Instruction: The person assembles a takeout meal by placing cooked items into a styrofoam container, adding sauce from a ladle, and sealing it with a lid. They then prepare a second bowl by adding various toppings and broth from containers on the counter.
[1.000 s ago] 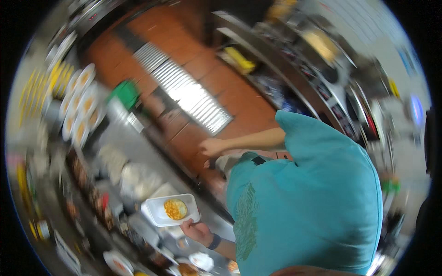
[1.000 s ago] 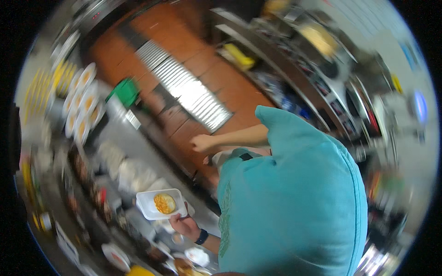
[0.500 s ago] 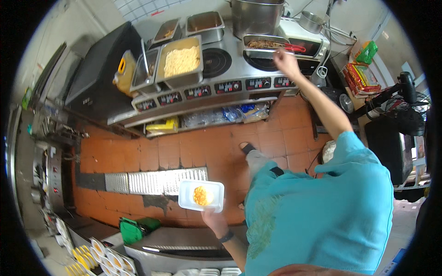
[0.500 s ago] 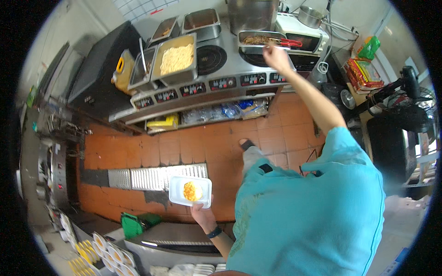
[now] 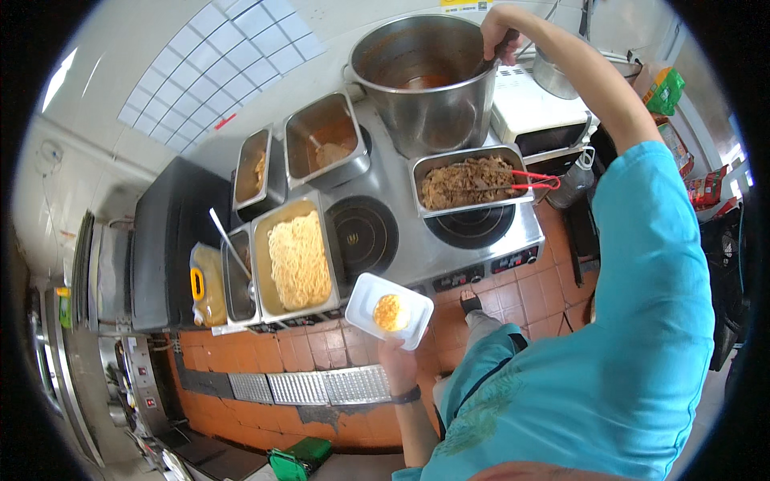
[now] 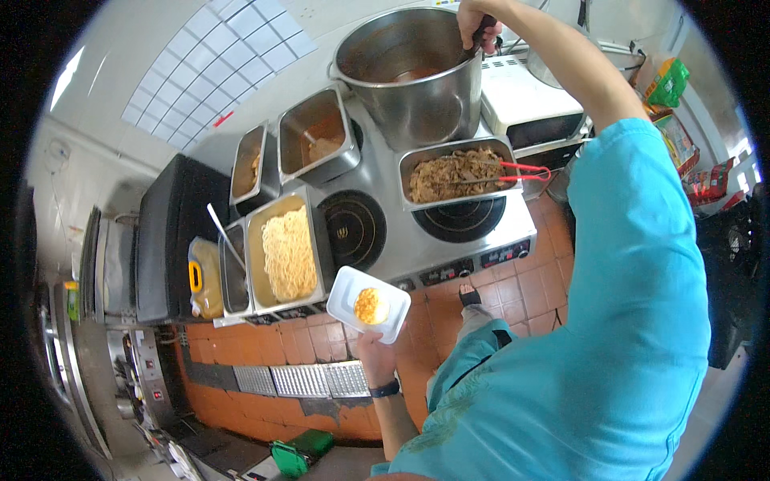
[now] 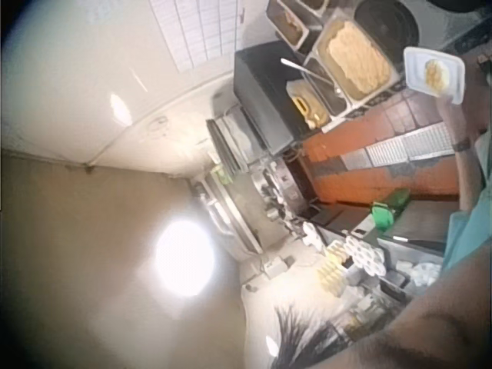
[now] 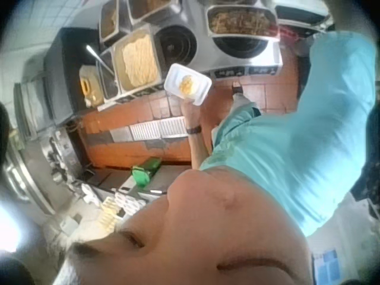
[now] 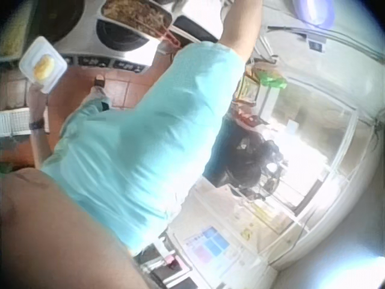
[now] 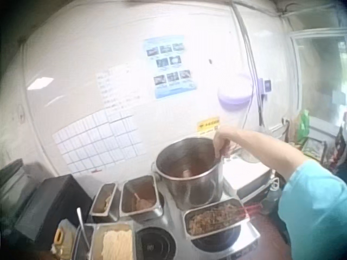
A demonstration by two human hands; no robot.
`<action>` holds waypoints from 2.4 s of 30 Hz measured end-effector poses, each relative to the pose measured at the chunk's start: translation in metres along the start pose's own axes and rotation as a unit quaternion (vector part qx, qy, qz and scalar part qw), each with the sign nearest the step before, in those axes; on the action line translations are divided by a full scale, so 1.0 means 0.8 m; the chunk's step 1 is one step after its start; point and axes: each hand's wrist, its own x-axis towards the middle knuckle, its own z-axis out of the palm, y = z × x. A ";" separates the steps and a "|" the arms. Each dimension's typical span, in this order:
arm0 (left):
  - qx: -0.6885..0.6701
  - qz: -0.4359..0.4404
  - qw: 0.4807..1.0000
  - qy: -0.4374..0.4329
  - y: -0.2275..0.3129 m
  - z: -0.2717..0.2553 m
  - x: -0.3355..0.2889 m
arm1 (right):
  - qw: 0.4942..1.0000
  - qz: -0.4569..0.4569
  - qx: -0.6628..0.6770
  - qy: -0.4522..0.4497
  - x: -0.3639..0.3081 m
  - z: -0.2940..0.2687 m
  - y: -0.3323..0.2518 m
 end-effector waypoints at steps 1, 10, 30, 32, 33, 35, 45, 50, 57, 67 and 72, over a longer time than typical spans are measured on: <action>0.000 -0.007 1.000 -0.010 0.001 0.019 0.023 | 0.997 -0.032 -0.069 0.008 -0.002 -0.001 -0.005; 0.071 -0.044 0.990 -0.117 0.015 0.139 0.178 | 0.865 -0.126 -0.259 0.411 -0.095 0.069 0.021; 0.007 -0.032 0.978 -0.205 0.035 0.284 0.286 | 0.941 -0.145 0.056 0.301 -0.267 0.090 0.153; -0.005 -0.028 0.978 -0.208 0.042 0.287 0.285 | 0.934 -0.134 0.081 0.320 -0.294 0.102 0.163; -0.010 -0.027 0.976 -0.215 0.047 0.289 0.283 | 0.933 -0.123 0.084 0.328 -0.306 0.108 0.168; -0.017 -0.030 0.973 -0.228 0.057 0.292 0.279 | 0.933 -0.071 0.049 0.348 -0.323 0.115 0.178; 0.009 -0.019 0.968 -0.250 0.086 0.302 0.253 | 0.876 -0.194 0.010 0.441 -0.360 0.220 0.212; 0.008 -0.023 0.967 -0.253 0.086 0.306 0.250 | 0.846 -0.169 -0.105 0.494 -0.381 0.260 0.189; -0.002 -0.035 0.968 -0.250 0.080 0.308 0.253 | 0.778 -0.242 -0.114 0.568 -0.365 0.271 0.179; -0.028 -0.052 0.972 -0.229 0.065 0.302 0.268 | 0.891 -0.213 0.087 0.392 -0.275 0.183 0.195; -0.024 -0.048 0.973 -0.224 0.048 0.291 0.264 | 0.826 -0.204 -0.126 0.510 -0.176 0.138 0.126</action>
